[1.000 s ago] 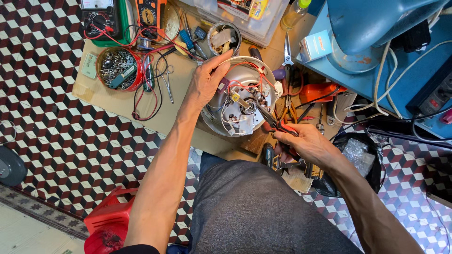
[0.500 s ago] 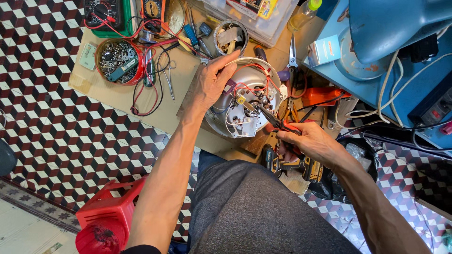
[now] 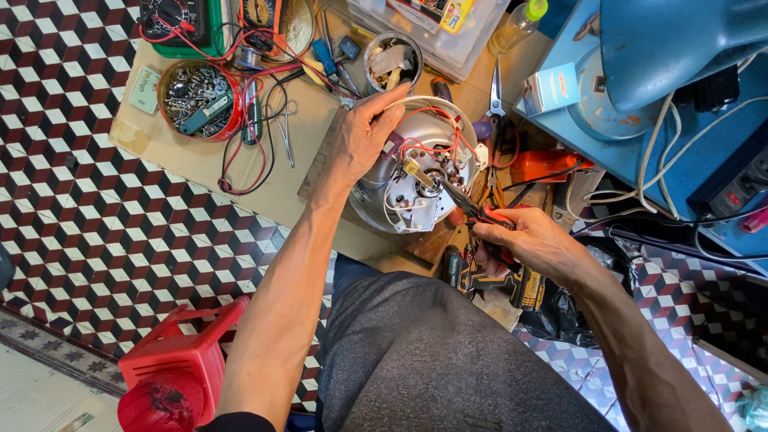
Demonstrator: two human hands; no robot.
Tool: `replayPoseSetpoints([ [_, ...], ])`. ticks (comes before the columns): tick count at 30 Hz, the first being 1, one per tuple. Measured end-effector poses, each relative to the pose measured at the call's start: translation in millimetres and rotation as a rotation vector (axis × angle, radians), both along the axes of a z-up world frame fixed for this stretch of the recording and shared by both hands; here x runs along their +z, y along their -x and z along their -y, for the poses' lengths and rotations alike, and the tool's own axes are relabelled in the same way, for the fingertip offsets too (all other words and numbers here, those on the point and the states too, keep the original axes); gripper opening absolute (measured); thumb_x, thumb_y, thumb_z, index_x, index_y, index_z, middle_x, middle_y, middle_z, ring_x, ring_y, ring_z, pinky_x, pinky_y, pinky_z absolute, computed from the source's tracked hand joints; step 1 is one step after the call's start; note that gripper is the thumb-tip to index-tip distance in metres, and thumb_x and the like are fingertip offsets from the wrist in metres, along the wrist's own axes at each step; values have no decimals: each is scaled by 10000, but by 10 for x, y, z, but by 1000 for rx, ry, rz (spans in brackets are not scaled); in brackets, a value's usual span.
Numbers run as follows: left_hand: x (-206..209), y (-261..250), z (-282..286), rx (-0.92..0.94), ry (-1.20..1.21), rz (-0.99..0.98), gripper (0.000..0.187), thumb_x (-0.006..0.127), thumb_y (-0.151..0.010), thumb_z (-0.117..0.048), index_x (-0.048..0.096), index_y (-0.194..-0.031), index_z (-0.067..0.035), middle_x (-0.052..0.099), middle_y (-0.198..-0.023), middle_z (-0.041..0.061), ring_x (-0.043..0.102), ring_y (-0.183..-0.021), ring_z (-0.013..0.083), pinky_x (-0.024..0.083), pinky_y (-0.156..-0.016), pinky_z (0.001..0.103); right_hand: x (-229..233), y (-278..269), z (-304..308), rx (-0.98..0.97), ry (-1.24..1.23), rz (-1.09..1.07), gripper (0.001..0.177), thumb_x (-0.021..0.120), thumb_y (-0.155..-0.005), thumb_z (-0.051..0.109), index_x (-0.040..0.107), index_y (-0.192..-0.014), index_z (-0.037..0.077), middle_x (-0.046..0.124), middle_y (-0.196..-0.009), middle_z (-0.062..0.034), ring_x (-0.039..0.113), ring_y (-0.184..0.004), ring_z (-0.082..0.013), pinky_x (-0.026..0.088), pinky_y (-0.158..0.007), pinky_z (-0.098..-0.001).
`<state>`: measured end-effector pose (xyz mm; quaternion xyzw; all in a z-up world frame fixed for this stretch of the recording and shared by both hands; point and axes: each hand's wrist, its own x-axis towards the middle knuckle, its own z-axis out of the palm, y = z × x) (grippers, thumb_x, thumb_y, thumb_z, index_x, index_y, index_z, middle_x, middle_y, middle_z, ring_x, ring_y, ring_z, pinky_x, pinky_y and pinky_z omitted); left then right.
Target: The person disassembles a rice cooker, removes the inner metal pot, and works on the base's internal wiring. They use pliers to strip and adjust wires, then reassemble the cooker by placing the pot back into the base.
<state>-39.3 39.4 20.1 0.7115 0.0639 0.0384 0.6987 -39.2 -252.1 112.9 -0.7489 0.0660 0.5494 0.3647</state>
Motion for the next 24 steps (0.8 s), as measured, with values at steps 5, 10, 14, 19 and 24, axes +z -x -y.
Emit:
replayPoseSetpoints([
  [5, 40, 19, -1, 7, -2, -9, 393, 595, -1049, -238, 629, -1396, -57, 703, -1336, 133, 719, -1123, 160, 575, -971, 291, 39, -23, -48, -17, 13, -5, 347, 582, -986, 290, 731, -983, -24, 725, -710, -112, 679, -579, -179, 580, -564, -320],
  [10, 14, 10, -6, 12, -24, 5, 389, 598, -1048, -232, 634, -1391, -51, 702, -1335, 135, 711, -1129, 158, 572, -968, 296, 77, -38, -51, 19, -10, 8, 371, 568, -1000, 299, 716, -958, -38, 707, -668, -120, 661, -540, -183, 550, -515, -324],
  [14, -3, 6, -14, 6, -40, 40, 381, 598, -1059, -236, 633, -1390, -50, 700, -1348, 130, 697, -1169, 162, 567, -990, 299, 113, -62, -69, 103, 4, 42, 440, 561, -1029, 319, 700, -907, -80, 678, -639, -136, 654, -522, -189, 544, -499, -326],
  [19, 49, 14, -10, 14, -81, -14, 399, 592, -1036, -258, 634, -1385, -69, 707, -1320, 124, 715, -1141, 166, 575, -956, 296, 185, -67, -137, 41, 66, 18, 345, 577, -993, 320, 716, -946, 7, 709, -662, -102, 679, -537, -191, 590, -524, -337],
  [24, 70, 23, -19, 22, -113, -9, 400, 595, -1036, -257, 639, -1383, -63, 706, -1321, 144, 708, -1145, 183, 565, -957, 304, 187, -67, -146, 52, 55, 24, 361, 562, -992, 299, 706, -901, -20, 690, -642, -107, 669, -529, -189, 564, -503, -327],
])
